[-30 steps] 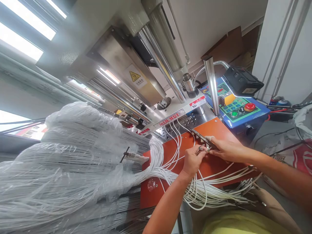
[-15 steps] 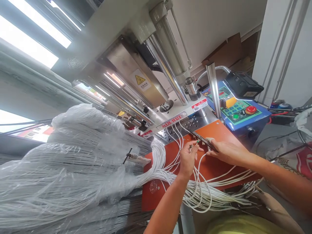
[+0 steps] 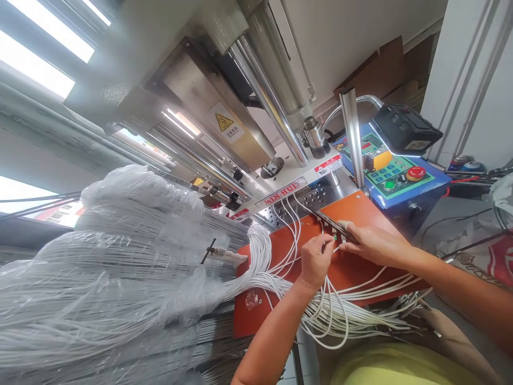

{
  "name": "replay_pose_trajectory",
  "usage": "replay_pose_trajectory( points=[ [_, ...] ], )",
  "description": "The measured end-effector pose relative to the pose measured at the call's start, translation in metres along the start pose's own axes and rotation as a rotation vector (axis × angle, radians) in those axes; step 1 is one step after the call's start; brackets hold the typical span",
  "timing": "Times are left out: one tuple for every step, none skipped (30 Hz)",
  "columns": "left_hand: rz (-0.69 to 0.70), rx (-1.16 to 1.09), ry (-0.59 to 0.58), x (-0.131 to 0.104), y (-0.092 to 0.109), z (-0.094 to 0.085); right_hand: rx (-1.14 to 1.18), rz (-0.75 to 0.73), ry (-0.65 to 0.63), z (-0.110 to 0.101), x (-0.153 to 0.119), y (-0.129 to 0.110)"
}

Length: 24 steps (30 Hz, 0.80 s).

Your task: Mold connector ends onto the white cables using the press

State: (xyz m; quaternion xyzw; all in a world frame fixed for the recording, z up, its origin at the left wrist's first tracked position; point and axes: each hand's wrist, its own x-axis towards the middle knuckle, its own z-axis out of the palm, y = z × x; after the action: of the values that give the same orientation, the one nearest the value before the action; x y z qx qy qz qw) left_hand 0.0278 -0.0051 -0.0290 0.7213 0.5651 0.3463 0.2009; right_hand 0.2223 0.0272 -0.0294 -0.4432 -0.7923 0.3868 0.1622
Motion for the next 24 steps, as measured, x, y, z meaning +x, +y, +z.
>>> replay_pose_trajectory(
  points=[
    [0.025,0.011,0.005,0.0003,-0.0017,0.0010,0.003,0.002,0.001,0.0002,0.0005,0.0009],
    [0.050,0.019,0.009,0.0007,-0.0031,0.0018,0.002,0.008,0.002,0.0004,0.0011,0.0018],
    [0.075,0.023,0.013,0.0011,-0.0041,0.0024,-0.002,0.015,0.003,0.0006,0.0018,0.0029],
    [0.099,0.028,0.016,0.0014,-0.0049,0.0029,-0.005,0.020,0.003,0.0008,0.0025,0.0041],
    [0.120,0.032,0.020,0.0016,-0.0055,0.0034,-0.005,0.022,0.000,0.0008,0.0032,0.0052],
    [0.137,0.038,0.025,0.0018,-0.0059,0.0037,-0.001,0.021,-0.004,0.0006,0.0038,0.0064],
    [0.151,0.046,0.026,0.0019,-0.0061,0.0039,0.007,0.013,-0.010,0.0003,0.0043,0.0074],
    [0.160,0.055,0.027,0.0019,-0.0064,0.0042,0.017,0.005,-0.016,-0.0001,0.0045,0.0082],
    [0.167,0.062,0.027,0.0019,-0.0066,0.0043,0.023,0.002,-0.021,-0.0007,0.0046,0.0088],
    [0.171,0.065,0.025,0.0018,-0.0069,0.0044,0.024,0.005,-0.024,-0.0014,0.0046,0.0091],
    [0.175,0.065,0.021,0.0017,-0.0073,0.0045,0.021,0.008,-0.026,-0.0021,0.0044,0.0090],
    [0.178,0.061,0.017,0.0017,-0.0076,0.0046,0.019,0.008,-0.026,-0.0027,0.0041,0.0086],
    [0.180,0.056,0.014,0.0019,-0.0080,0.0046,0.015,0.005,-0.023,-0.0034,0.0038,0.0081],
    [0.180,0.049,0.014,0.0021,-0.0084,0.0047,0.013,0.002,-0.021,-0.0040,0.0035,0.0074],
    [0.178,0.043,0.013,0.0026,-0.0089,0.0048,0.013,-0.004,-0.017,-0.0045,0.0032,0.0067],
    [0.172,0.037,0.013,0.0031,-0.0094,0.0049,0.016,-0.010,-0.014,-0.0049,0.0031,0.0061],
    [0.164,0.031,0.012,0.0037,-0.0098,0.0051,0.022,-0.013,-0.013,-0.0052,0.0032,0.0057],
    [0.153,0.027,0.011,0.0043,-0.0103,0.0054,0.029,-0.013,-0.010,-0.0054,0.0033,0.0055],
    [0.143,0.023,0.009,0.0049,-0.0106,0.0057,0.037,-0.011,-0.007,-0.0055,0.0036,0.0055],
    [0.134,0.018,0.006,0.0053,-0.0109,0.0061,0.043,-0.010,-0.005,-0.0055,0.0040,0.0057],
    [0.127,0.012,0.005,0.0057,-0.0110,0.0064,0.048,-0.008,-0.004,-0.0054,0.0044,0.0060],
    [0.122,0.004,0.007,0.0059,-0.0110,0.0068,0.049,-0.006,-0.004,-0.0051,0.0048,0.0065],
    [0.117,-0.003,0.011,0.0060,-0.0109,0.0072,0.051,-0.006,-0.006,-0.0048,0.0052,0.0069],
    [0.113,-0.010,0.015,0.0060,-0.0106,0.0074,0.053,-0.007,-0.009,-0.0045,0.0054,0.0073]
  ],
)
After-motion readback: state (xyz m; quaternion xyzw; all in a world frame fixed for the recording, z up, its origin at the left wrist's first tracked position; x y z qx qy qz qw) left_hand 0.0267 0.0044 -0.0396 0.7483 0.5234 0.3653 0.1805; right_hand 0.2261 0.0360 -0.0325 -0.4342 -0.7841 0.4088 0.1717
